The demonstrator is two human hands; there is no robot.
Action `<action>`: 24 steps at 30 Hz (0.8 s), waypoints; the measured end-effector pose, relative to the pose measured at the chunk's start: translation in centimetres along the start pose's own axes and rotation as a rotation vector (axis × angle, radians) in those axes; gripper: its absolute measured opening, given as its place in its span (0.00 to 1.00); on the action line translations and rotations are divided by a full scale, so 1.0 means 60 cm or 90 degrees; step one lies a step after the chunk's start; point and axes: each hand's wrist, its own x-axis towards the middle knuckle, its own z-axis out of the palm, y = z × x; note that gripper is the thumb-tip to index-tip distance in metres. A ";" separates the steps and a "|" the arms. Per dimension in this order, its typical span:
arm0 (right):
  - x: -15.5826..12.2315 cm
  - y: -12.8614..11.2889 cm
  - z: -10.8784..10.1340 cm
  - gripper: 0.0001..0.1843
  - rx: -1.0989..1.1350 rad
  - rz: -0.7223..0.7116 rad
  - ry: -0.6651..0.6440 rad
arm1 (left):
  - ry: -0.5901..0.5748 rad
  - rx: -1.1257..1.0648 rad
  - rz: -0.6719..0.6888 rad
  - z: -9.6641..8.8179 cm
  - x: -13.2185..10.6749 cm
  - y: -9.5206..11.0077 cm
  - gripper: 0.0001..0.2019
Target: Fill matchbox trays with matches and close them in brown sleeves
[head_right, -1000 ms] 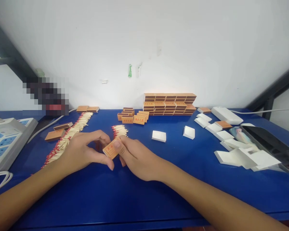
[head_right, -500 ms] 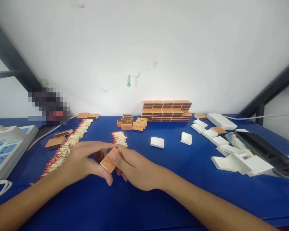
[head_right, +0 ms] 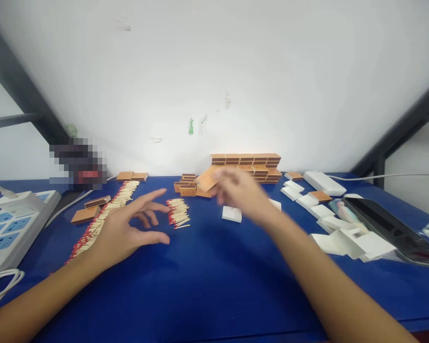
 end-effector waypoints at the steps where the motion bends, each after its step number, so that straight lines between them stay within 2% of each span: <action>1: 0.014 0.004 -0.040 0.23 -0.018 0.000 0.148 | -0.005 0.011 0.006 0.001 0.000 -0.001 0.34; 3: 0.035 0.019 -0.119 0.17 -0.084 0.032 0.407 | -0.030 0.036 0.031 0.003 -0.001 -0.002 0.22; 4: 0.041 0.029 -0.152 0.13 -0.107 0.065 0.462 | -0.041 0.044 0.044 0.005 -0.002 -0.002 0.20; 6: 0.045 0.053 -0.199 0.10 -0.134 0.128 0.493 | -0.053 0.051 0.057 0.008 -0.004 -0.002 0.19; 8: 0.043 0.078 -0.221 0.12 -0.157 0.182 0.487 | -0.052 0.056 0.063 0.008 -0.004 0.000 0.17; 12: 0.046 0.118 -0.228 0.15 -0.201 0.217 0.426 | -0.049 0.072 0.070 0.006 -0.001 0.005 0.13; 15: 0.061 0.142 -0.236 0.18 -0.269 0.257 0.438 | -0.053 0.080 0.071 0.006 -0.001 0.005 0.13; 20: 0.081 0.173 -0.253 0.12 -0.355 0.247 0.438 | -0.067 0.093 0.073 0.005 -0.003 0.006 0.13; 24: 0.085 0.182 -0.258 0.15 -0.409 0.241 0.430 | -0.079 0.101 0.074 0.004 -0.002 0.006 0.13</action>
